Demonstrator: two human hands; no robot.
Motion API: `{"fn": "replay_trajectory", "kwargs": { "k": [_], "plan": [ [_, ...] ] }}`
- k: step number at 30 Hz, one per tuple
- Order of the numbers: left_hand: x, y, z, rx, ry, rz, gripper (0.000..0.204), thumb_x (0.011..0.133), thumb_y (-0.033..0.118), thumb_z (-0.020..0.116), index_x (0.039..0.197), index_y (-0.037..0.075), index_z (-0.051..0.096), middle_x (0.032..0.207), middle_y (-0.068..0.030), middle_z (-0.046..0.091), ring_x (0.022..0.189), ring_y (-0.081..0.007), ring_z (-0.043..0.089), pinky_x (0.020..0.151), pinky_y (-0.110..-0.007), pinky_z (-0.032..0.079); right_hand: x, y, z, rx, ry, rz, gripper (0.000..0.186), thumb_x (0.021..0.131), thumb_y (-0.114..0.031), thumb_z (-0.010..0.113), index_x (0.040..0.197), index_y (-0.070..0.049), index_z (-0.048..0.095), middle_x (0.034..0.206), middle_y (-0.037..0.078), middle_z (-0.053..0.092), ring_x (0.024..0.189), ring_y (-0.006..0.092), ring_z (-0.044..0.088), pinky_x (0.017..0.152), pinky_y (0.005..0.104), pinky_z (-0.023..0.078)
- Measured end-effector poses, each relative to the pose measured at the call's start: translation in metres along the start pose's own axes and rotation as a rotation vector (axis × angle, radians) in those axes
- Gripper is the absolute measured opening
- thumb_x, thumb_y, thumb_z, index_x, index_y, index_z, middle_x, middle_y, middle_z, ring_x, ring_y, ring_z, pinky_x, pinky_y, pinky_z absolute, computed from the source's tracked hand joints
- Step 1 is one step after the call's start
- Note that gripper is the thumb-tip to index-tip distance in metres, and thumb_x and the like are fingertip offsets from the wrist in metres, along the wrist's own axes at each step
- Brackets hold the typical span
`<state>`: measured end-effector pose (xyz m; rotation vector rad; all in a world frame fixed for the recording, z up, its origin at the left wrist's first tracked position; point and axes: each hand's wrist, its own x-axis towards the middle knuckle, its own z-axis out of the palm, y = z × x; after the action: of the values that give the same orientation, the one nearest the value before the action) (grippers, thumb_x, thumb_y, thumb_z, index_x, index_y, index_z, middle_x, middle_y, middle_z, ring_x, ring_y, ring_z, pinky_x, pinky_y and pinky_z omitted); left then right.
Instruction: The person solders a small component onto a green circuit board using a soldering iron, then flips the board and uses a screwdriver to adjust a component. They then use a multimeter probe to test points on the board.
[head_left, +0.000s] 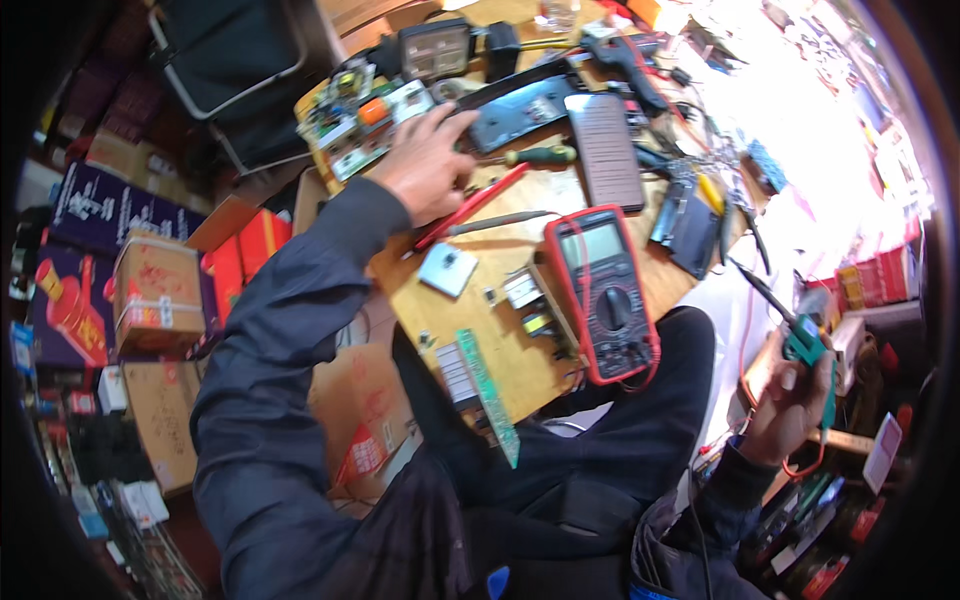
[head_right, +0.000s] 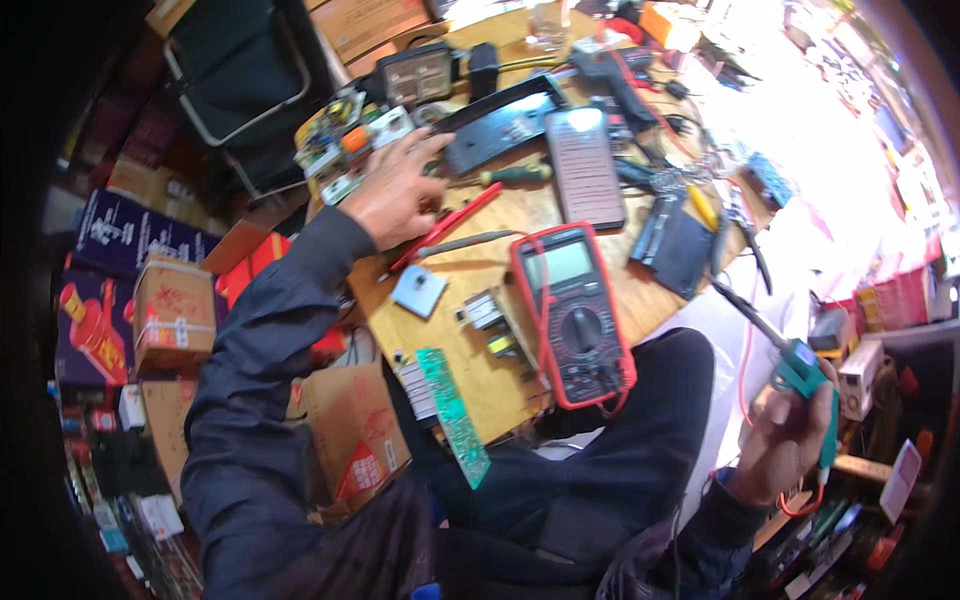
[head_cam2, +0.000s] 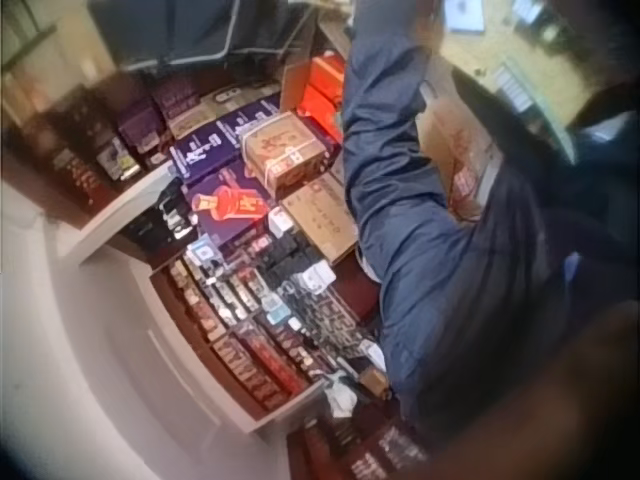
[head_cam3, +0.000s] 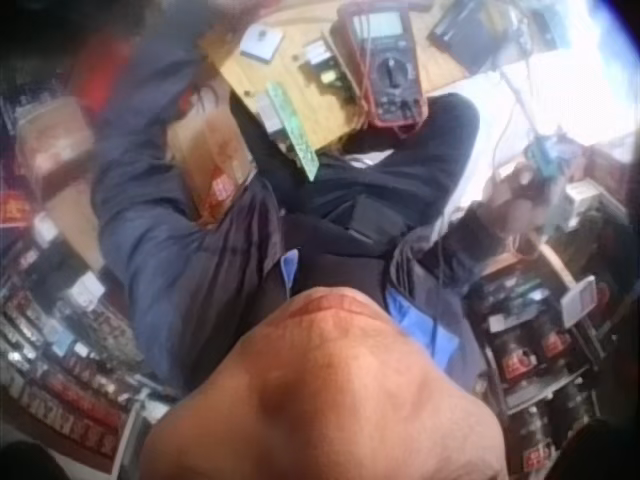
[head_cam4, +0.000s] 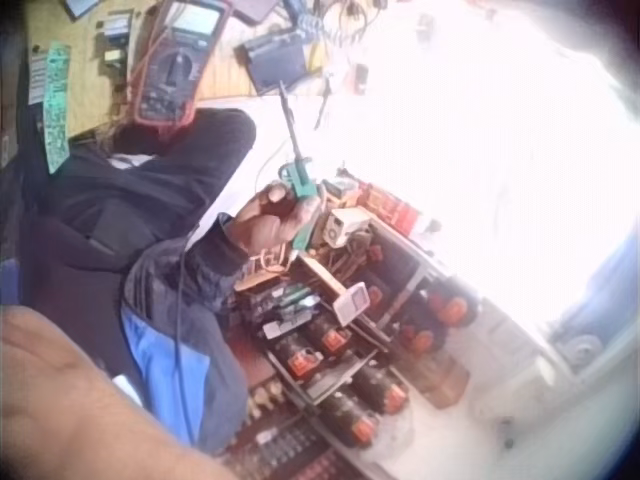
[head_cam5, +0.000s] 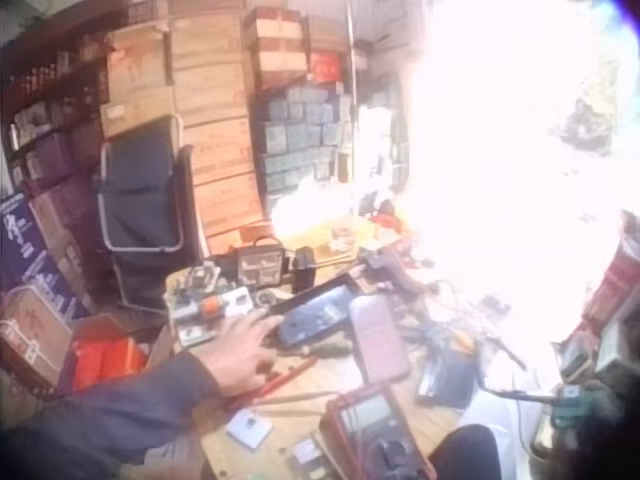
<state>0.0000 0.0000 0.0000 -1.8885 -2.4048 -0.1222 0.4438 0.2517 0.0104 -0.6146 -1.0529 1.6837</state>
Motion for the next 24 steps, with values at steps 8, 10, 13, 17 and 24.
{"fn": "replay_trajectory", "kwargs": {
  "k": [8, 10, 13, 17, 24],
  "plan": [
    [0.033, 0.008, 0.003, -0.190, 0.111, 0.000, 0.010, 0.066, 0.015, 0.072, 0.073, 0.008, 0.071, 0.154, -0.0137, 0.045, 0.148, -0.0405, 0.032, 0.119, -0.055, 0.027, -0.015, -0.027, 0.023, -0.013, 0.167, -0.061, 0.029, 0.103, -0.020, 0.060, 0.124, -0.001, 0.057, 0.078, 0.007, 0.063, 0.059, 0.0130, 0.056, 0.050, 0.0253, 0.042],
    [0.031, 0.009, 0.002, -0.207, 0.098, -0.036, 0.006, 0.066, 0.013, 0.073, 0.069, 0.009, 0.071, 0.154, -0.0129, 0.046, 0.149, -0.0392, 0.029, 0.120, -0.054, 0.025, -0.017, -0.033, 0.027, 0.006, 0.172, -0.045, 0.028, 0.102, -0.020, 0.060, 0.123, -0.001, 0.056, 0.077, 0.007, 0.062, 0.059, 0.0134, 0.057, 0.050, 0.0252, 0.042],
    [0.031, 0.011, -0.001, -0.166, 0.068, -0.010, 0.004, 0.066, 0.012, 0.074, 0.068, 0.009, 0.072, 0.153, -0.0125, 0.047, 0.149, -0.0388, 0.030, 0.120, -0.053, 0.025, -0.019, -0.037, 0.025, 0.016, 0.142, -0.045, 0.027, 0.102, -0.019, 0.060, 0.122, -0.001, 0.056, 0.076, 0.007, 0.062, 0.059, 0.0138, 0.057, 0.050, 0.0253, 0.043],
    [0.029, 0.014, 0.002, -0.110, 0.061, 0.007, 0.002, 0.066, 0.010, 0.073, 0.068, 0.009, 0.074, 0.152, -0.0131, 0.049, 0.148, -0.0392, 0.032, 0.120, -0.054, 0.026, -0.020, -0.039, 0.025, 0.018, 0.142, -0.050, 0.026, 0.102, -0.019, 0.059, 0.121, 0.000, 0.056, 0.073, 0.008, 0.061, 0.058, 0.0139, 0.057, 0.050, 0.0252, 0.043],
    [0.035, 0.010, 0.005, -0.235, 0.224, -0.032, 0.005, 0.068, 0.007, 0.072, 0.067, 0.007, 0.066, 0.146, -0.0142, 0.053, 0.144, -0.0399, 0.038, 0.118, -0.053, 0.028, -0.024, -0.041, 0.028, 0.021, 0.122, -0.072, 0.027, 0.102, -0.018, 0.059, 0.122, 0.000, 0.055, 0.074, 0.008, 0.062, 0.057, 0.0134, 0.057, 0.050, 0.0253, 0.042]
  ]
}}
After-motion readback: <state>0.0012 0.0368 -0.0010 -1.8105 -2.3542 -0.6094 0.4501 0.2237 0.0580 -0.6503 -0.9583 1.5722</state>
